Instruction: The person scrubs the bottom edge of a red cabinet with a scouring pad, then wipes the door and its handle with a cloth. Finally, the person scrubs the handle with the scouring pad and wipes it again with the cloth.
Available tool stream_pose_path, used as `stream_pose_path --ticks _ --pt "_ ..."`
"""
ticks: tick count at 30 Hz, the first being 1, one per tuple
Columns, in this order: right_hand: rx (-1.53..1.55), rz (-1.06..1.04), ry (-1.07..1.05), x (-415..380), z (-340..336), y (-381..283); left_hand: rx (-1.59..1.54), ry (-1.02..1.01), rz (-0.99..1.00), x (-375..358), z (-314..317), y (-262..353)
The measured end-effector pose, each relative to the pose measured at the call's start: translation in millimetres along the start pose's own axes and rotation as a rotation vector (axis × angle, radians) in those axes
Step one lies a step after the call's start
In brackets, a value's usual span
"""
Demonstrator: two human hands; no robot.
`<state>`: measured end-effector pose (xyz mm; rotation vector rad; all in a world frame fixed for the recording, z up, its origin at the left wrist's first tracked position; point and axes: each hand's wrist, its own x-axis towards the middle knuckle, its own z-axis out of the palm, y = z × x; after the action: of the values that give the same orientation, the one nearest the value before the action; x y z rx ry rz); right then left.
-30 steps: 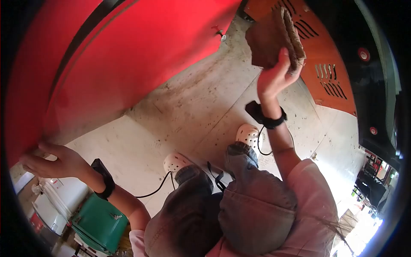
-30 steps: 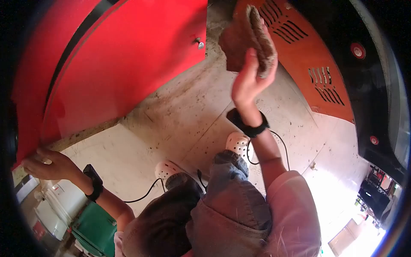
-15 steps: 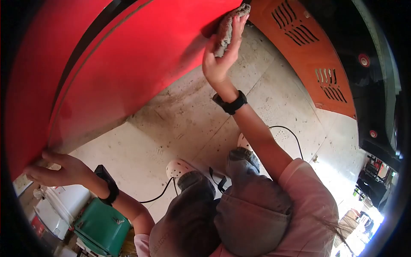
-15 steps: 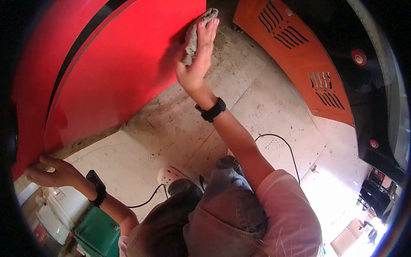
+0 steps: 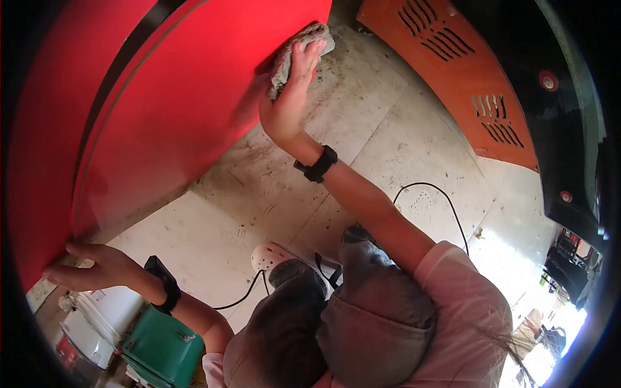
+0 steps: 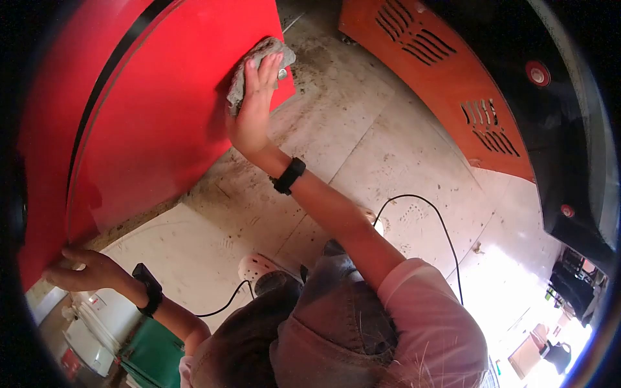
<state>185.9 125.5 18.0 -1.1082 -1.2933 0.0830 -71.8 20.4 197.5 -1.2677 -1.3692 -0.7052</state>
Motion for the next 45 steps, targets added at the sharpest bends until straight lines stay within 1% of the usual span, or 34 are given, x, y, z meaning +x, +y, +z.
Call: stream_pose_path --ticks 3,6,9,10,13,14,15,16,18,19,21,22,23,25,26,29,30,31,32,33,34,36,38,41,44,45 --pt "0.028 -0.079 -0.080 -9 0 13 -0.022 -0.011 -0.002 2 0 5" --pt "0.002 -0.216 -0.196 -30 2 41 0.043 -0.031 0.000 1 -1 4" --pt "-0.243 -0.532 -0.250 -37 0 79 -0.039 -0.036 -0.026 6 -3 16" --pt "-0.172 -0.479 -0.246 -41 0 86 -0.031 -0.034 -0.014 7 -4 16" --pt "-0.313 -0.887 -0.410 -23 -24 109 0.016 -0.017 0.024 6 -3 11" --pt "-0.402 -1.003 -0.429 -16 -29 118 0.047 -0.004 0.038 4 -2 7" --pt "-0.961 -1.471 -0.245 -17 -30 138 0.077 0.008 0.053 2 -1 3" --pt "-1.546 -1.888 0.007 -25 -27 164 0.090 0.010 0.050 1 -1 1" --pt "-2.231 -1.940 0.515 -15 -30 158 0.115 0.013 0.044 -1 -1 -1" --pt "-2.270 -1.647 0.662 -7 -34 149 0.111 0.011 0.038 -1 -1 -1" --pt "-2.215 -1.774 0.747 34 -46 115 0.103 0.006 0.025 -2 -1 -2" --pt "-2.089 -2.195 0.682 58 -58 102 0.098 0.002 0.017 -2 -2 -1" --pt "-1.894 -2.609 0.593 69 -66 98 0.094 -0.002 0.009 -2 -2 0" --pt "-1.981 -2.570 0.711 55 -65 129 0.086 -0.009 0.008 -2 -3 -2" --pt "-2.024 -2.547 0.772 54 -64 133 0.083 -0.011 0.014 -2 -3 -4" --pt "-1.973 -2.613 0.744 55 -71 140 0.075 -0.014 0.021 0 -5 -5" --pt "-1.654 -2.482 0.355 59 -71 148 0.072 -0.014 0.021 0 -5 -5" --pt "-1.338 -2.290 0.027 65 -69 159 0.077 -0.013 0.032 0 -5 -6" --pt "-1.179 -2.140 -0.185 68 -71 159 0.082 -0.012 0.043 -1 -5 -7" --pt "-0.994 -1.990 -0.371 72 -72 159 0.087 -0.011 0.053 -1 -5 -8" --pt "-0.959 -1.925 -0.490 72 -76 158 0.090 -0.013 0.054 -1 -5 -8" --pt "-0.756 -1.691 -0.734 73 -82 157 0.098 -0.017 0.055 -1 -5 -9" --pt "-0.429 -1.341 -0.946 73 -87 159 0.083 -0.016 0.049 1 -6 -6" --pt "-0.449 -1.353 -0.951 76 -97 161 0.094 -0.004 0.039 -1 -6 -8" --pt "-0.400 -1.125 -1.069 76 -109 166 0.092 -0.002 -0.005 0 -6 -4" --pt "-0.436 -1.135 -1.069 77 -114 164 0.086 -0.005 -0.028 0 -6 -2"
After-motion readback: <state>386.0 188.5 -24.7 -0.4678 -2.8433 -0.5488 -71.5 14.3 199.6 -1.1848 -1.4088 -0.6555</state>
